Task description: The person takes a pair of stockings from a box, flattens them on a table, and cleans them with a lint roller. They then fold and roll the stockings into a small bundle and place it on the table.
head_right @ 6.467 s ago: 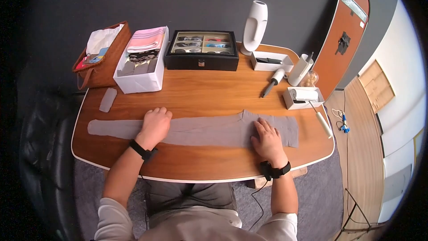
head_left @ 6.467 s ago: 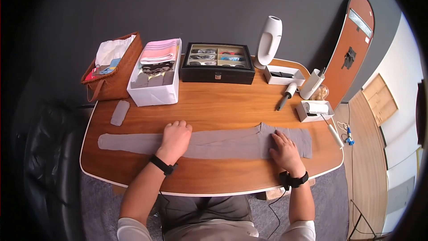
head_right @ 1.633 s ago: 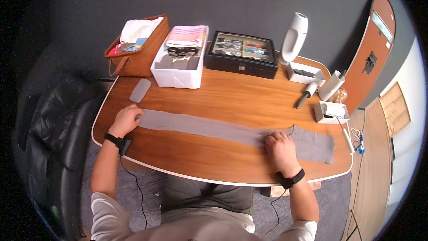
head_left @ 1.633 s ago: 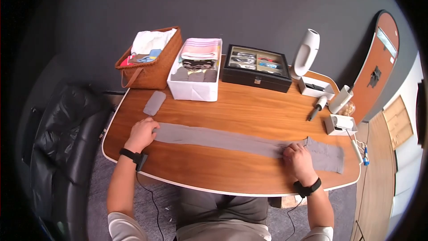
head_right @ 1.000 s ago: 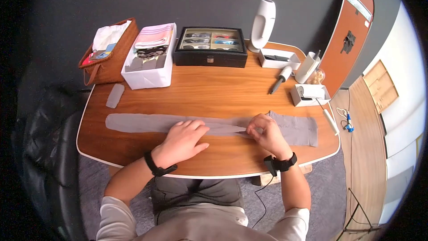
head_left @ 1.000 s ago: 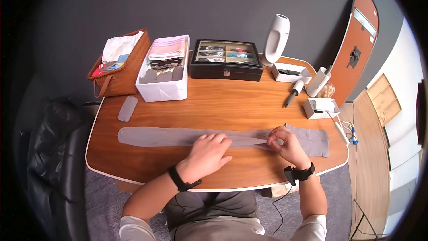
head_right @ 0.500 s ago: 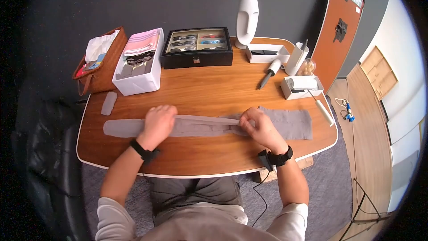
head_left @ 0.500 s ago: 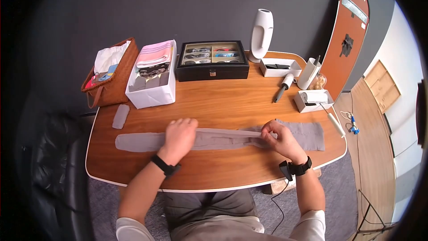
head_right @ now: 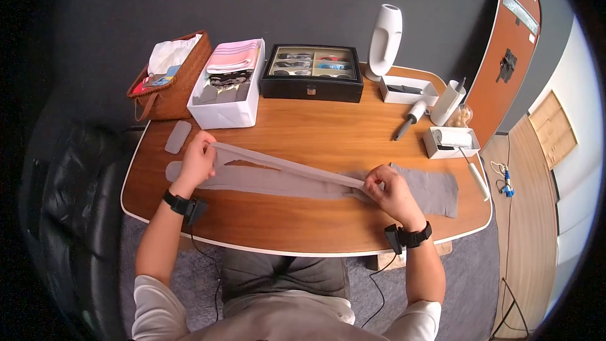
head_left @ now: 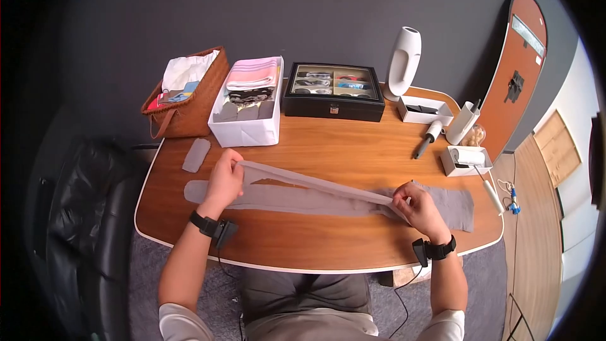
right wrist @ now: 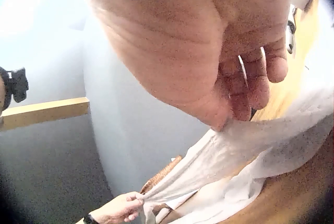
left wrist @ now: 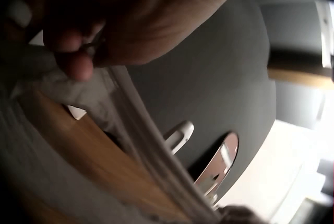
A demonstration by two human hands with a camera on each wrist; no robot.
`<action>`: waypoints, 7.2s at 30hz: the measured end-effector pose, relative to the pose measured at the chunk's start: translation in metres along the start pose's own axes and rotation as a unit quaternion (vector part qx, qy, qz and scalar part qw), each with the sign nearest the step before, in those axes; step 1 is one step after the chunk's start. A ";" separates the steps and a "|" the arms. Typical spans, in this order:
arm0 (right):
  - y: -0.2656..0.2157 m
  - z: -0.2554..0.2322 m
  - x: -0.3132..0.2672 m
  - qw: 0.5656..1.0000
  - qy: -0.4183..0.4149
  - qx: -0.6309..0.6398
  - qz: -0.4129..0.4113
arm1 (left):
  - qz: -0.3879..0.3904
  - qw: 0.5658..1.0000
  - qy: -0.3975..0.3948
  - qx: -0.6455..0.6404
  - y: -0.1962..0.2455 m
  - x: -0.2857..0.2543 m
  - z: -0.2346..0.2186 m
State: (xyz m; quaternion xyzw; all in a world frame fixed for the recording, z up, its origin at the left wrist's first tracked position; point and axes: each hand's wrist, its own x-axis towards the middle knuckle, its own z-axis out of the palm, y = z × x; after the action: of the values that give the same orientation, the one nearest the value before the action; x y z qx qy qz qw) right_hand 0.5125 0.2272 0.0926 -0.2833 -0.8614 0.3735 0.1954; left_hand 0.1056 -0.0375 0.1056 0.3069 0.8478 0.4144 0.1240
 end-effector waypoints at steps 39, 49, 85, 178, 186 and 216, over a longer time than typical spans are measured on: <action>0.031 0.041 0.016 0.948 0.022 -0.304 -0.095 | 0.308 0.833 -0.019 0.459 -0.073 -0.063 -0.036; 0.045 0.041 0.023 0.965 0.093 -0.223 -0.106 | 0.353 0.908 -0.064 0.218 -0.025 -0.012 0.045; 0.046 0.023 -0.033 0.926 -0.066 -0.369 0.047 | 0.080 0.961 0.089 0.250 -0.077 -0.024 -0.011; -0.122 0.214 0.087 0.930 -0.110 -0.116 -0.331 | -0.070 0.964 -0.146 -0.211 -0.094 0.023 -0.114; -0.125 0.211 0.087 0.923 -0.075 -0.134 -0.353 | -0.021 0.956 -0.110 -0.269 -0.106 0.033 -0.121; -0.108 0.197 0.076 0.921 -0.063 -0.160 -0.350 | 0.109 0.992 0.006 0.062 -0.172 -0.007 -0.081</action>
State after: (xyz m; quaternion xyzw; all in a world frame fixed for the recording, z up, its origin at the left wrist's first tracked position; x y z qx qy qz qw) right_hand 0.3095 0.1097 0.0571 0.0327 -0.9644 0.1557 0.2114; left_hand 0.0017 -0.1729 0.0218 0.4020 0.8340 0.3741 0.0532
